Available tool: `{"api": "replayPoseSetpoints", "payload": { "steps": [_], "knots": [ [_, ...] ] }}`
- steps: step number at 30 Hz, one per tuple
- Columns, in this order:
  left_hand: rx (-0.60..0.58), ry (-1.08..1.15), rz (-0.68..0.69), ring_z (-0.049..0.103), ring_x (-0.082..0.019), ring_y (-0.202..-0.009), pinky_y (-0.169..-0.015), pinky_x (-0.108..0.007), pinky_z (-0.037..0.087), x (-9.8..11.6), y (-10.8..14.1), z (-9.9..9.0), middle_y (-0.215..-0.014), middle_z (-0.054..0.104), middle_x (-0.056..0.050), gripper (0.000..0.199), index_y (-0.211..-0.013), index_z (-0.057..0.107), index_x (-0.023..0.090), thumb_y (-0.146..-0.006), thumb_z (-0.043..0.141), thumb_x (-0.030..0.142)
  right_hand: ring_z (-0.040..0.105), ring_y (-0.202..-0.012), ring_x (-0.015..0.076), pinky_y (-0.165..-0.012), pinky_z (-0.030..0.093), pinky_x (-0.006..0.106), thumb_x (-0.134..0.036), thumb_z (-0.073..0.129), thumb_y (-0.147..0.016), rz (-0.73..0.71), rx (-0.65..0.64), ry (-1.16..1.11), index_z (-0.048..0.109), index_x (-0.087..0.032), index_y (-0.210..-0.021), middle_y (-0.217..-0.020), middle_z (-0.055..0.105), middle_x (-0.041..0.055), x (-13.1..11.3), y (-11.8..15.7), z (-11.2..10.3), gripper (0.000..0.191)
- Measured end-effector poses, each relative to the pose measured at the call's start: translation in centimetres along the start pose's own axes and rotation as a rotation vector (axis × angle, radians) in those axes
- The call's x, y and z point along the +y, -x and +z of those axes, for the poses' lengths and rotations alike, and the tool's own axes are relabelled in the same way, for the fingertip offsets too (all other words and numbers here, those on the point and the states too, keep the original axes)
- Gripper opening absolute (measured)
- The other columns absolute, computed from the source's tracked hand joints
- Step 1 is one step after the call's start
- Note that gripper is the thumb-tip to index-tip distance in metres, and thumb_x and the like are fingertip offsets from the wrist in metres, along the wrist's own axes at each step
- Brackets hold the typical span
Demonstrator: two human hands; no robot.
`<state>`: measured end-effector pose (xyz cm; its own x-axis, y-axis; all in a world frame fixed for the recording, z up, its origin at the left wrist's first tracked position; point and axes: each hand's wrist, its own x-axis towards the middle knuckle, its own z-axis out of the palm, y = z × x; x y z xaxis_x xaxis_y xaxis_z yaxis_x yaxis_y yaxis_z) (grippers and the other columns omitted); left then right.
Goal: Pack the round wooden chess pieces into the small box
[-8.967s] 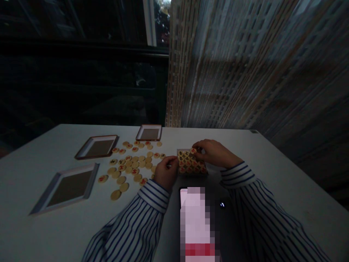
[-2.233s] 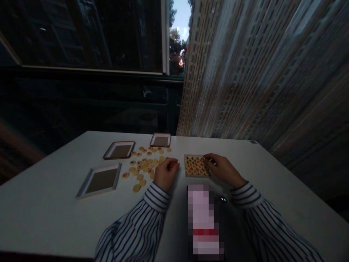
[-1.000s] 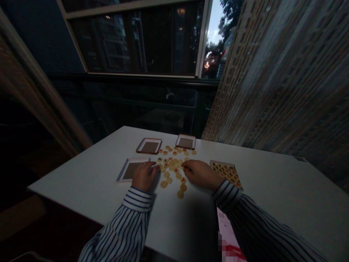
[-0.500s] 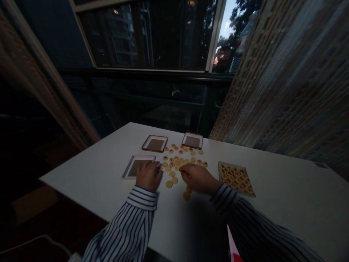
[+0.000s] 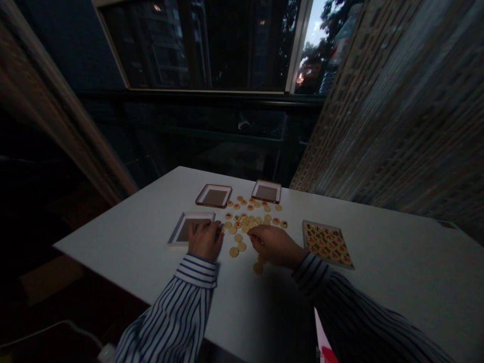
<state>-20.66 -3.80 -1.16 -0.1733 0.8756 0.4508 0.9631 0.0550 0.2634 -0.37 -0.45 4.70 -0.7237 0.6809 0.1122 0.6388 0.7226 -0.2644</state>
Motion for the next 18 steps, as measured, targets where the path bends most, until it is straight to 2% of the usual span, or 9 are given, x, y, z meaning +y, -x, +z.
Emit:
{"api": "replayPoseSetpoints", "payload": {
  "steps": [8,18],
  "knots": [
    [0.058,-0.038,0.034,0.055,-0.026,-0.099,-0.100,-0.054,0.018,-0.19,-0.06,-0.01,-0.095,0.067,-0.010,0.027,-0.099,0.061,0.019,-0.077,0.049,0.027,0.056,-0.090,0.0162,-0.075,0.036,0.025,-0.024,0.036,-0.086,-0.008,0.001,0.001,0.059,-0.018,-0.100,-0.098,0.064,0.0062,0.29,0.13,0.16,0.028],
    [0.234,0.044,0.143,0.058,-0.024,-0.093,-0.096,-0.047,0.031,-0.58,-0.22,0.17,-0.098,0.066,-0.009,0.031,-0.103,0.058,0.017,-0.077,0.052,0.032,0.056,-0.089,0.0168,-0.075,0.036,0.025,-0.025,0.037,-0.085,0.003,0.003,0.001,0.059,-0.018,-0.100,-0.097,0.064,0.0060,0.20,0.36,-0.16,0.028]
  ]
}}
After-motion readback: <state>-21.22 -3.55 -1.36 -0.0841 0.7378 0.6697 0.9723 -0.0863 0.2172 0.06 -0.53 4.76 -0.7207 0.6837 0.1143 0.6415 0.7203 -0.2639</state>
